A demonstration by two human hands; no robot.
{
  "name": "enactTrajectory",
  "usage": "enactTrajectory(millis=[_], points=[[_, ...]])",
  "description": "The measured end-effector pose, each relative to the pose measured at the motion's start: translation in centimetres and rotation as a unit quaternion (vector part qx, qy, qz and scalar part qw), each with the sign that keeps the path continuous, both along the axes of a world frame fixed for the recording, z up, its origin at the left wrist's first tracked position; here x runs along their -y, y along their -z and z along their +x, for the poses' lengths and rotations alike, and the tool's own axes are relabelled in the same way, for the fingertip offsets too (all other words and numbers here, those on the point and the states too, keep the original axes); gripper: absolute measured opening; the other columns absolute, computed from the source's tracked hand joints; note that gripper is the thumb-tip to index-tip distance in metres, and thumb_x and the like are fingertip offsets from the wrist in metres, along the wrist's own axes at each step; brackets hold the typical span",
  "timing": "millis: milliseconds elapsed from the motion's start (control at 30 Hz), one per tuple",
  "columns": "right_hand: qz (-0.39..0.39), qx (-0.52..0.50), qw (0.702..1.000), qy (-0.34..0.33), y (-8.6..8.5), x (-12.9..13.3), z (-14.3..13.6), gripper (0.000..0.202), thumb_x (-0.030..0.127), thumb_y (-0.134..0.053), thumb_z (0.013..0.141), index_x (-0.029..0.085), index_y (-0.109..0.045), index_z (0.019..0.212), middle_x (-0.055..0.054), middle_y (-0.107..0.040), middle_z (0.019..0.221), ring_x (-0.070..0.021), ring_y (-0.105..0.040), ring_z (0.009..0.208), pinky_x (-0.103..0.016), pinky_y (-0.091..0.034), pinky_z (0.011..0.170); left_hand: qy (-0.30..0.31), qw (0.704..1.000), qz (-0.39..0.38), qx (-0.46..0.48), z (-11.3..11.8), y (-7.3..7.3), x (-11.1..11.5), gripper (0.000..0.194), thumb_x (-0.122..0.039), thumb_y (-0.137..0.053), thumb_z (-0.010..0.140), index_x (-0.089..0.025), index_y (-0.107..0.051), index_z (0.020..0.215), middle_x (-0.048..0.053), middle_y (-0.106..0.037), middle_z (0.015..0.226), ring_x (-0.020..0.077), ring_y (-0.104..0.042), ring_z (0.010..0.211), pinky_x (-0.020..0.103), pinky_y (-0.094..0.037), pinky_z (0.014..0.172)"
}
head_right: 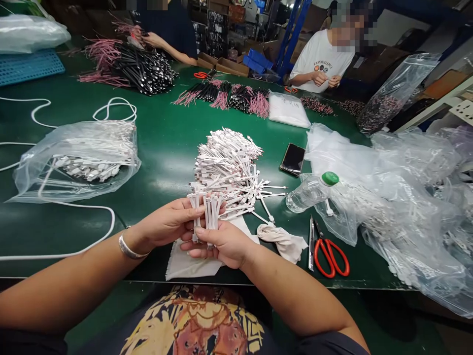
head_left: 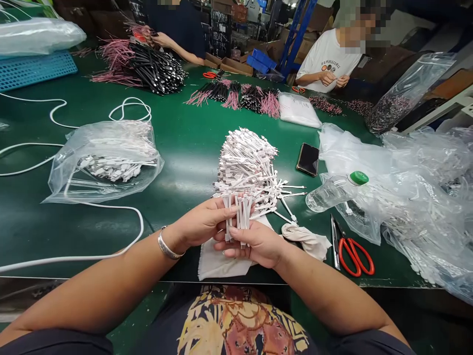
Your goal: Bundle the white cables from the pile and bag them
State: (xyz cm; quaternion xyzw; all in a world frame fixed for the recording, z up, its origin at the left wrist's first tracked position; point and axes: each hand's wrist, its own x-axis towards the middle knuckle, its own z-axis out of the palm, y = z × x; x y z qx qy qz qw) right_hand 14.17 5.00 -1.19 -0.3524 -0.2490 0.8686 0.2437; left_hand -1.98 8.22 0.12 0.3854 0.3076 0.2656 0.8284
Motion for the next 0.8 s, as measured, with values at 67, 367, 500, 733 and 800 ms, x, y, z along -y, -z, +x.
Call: enactTrajectory(millis=[67,367,500,733,800], points=[[0.003,-0.003,1.000,-0.005,0.09,-0.07,-0.17,0.040,0.036,-0.080,0.065,0.013,-0.067,0.095,-0.006,-0.069,0.089,-0.0150,-0.069,0.080,-0.021,-0.054,0.068,-0.009,1.000,0.005,-0.014,0.17,-0.04,0.11,0.032,-0.037,-0.062,0.081,-0.014,-0.062,0.103,0.005,-0.063,0.073,0.0040,-0.043,0.040,0.016,-0.029,0.034],[0.012,0.003,1.000,0.015,0.24,0.03,-0.52,0.035,0.036,-0.077,0.069,0.011,-0.066,0.092,-0.006,-0.068,0.088,-0.0122,-0.067,0.078,-0.023,-0.053,0.075,-0.083,0.992,0.036,-0.088,0.65,0.29,0.58,0.029,-0.040,-0.063,0.079,-0.013,-0.061,0.087,-0.003,-0.050,0.048,0.0036,-0.036,0.031,0.016,-0.024,0.030],[0.022,-0.011,1.000,0.002,0.30,-0.16,-0.25,0.039,0.042,-0.073,0.072,0.013,-0.065,0.096,-0.007,-0.067,0.092,-0.0131,-0.067,0.077,-0.022,-0.055,0.065,-0.104,0.991,0.039,-0.076,0.64,0.15,0.51,0.025,-0.037,-0.066,0.077,-0.014,-0.057,0.078,-0.004,-0.051,0.050,0.0034,-0.037,0.032,0.015,-0.026,0.030],[0.037,-0.017,0.999,-0.004,0.49,-0.38,-0.21,0.042,0.049,-0.067,0.075,0.012,-0.063,0.095,-0.010,-0.069,0.084,-0.0141,-0.066,0.062,-0.011,-0.027,0.031,-0.104,0.991,0.061,-0.060,0.77,-0.25,0.63,0.023,-0.036,-0.064,0.079,-0.015,-0.057,0.079,-0.001,-0.060,0.055,0.0073,-0.045,0.032,0.017,-0.032,0.029],[0.030,-0.019,0.999,0.003,0.48,-0.38,-0.25,0.040,0.048,-0.068,0.074,0.012,-0.062,0.092,-0.008,-0.068,0.080,-0.0130,-0.065,0.059,-0.011,-0.023,0.030,-0.096,0.991,0.072,-0.060,0.76,-0.28,0.68,0.023,-0.037,-0.062,0.080,-0.015,-0.058,0.079,0.000,-0.061,0.055,0.0084,-0.047,0.032,0.018,-0.033,0.029]])
